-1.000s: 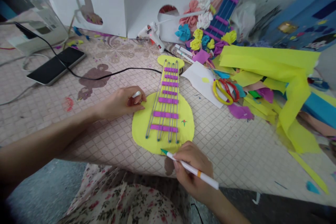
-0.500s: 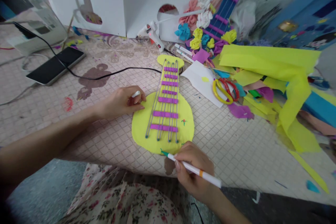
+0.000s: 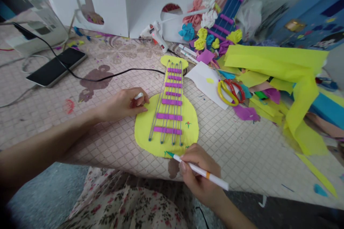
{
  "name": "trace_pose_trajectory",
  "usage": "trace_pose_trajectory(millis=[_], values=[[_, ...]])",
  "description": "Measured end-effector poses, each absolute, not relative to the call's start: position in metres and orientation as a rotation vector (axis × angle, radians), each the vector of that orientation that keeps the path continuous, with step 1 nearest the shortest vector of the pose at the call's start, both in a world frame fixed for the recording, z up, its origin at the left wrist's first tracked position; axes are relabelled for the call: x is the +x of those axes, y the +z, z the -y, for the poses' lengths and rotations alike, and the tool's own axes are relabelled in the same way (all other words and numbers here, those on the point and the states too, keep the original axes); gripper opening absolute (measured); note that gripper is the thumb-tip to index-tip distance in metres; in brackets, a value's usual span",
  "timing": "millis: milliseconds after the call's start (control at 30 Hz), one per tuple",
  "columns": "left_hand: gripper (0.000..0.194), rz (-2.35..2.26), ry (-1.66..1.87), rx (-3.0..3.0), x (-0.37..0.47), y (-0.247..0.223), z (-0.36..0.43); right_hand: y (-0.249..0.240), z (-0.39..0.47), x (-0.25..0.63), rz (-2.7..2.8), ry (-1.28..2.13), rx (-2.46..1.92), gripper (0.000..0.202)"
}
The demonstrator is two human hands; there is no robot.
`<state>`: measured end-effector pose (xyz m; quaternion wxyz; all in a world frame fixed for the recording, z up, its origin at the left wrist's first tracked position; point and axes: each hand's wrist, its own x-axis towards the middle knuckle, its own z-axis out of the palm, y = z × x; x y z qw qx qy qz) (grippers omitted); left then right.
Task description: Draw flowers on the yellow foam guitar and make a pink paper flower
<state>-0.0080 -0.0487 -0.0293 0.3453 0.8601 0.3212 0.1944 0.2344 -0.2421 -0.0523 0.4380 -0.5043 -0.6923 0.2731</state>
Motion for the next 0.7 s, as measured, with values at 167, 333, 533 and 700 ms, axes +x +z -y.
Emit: trace_pose_trajectory(millis=[167, 333, 533, 700], values=[[0.024, -0.823, 0.506, 2.232, -0.0078, -0.0293, 0.0484, -0.0522, 0.2410, 0.2344, 1.744, 0.680, -1.217, 0.018], [0.023, -0.823, 0.497, 2.242, -0.0083, -0.0297, 0.0480, -0.0510, 0.2405, 0.2338, 1.766, 0.681, -1.231, 0.018], [0.023, -0.837, 0.487, 2.242, -0.0080, -0.0291, 0.0483, -0.0478, 0.2391, 0.2327, 1.810, 0.642, -1.237, 0.017], [0.024, -0.827, 0.499, 2.239, -0.0076, -0.0281, 0.0488, -0.0501, 0.2406, 0.2337, 1.774, 0.645, -1.257, 0.016]])
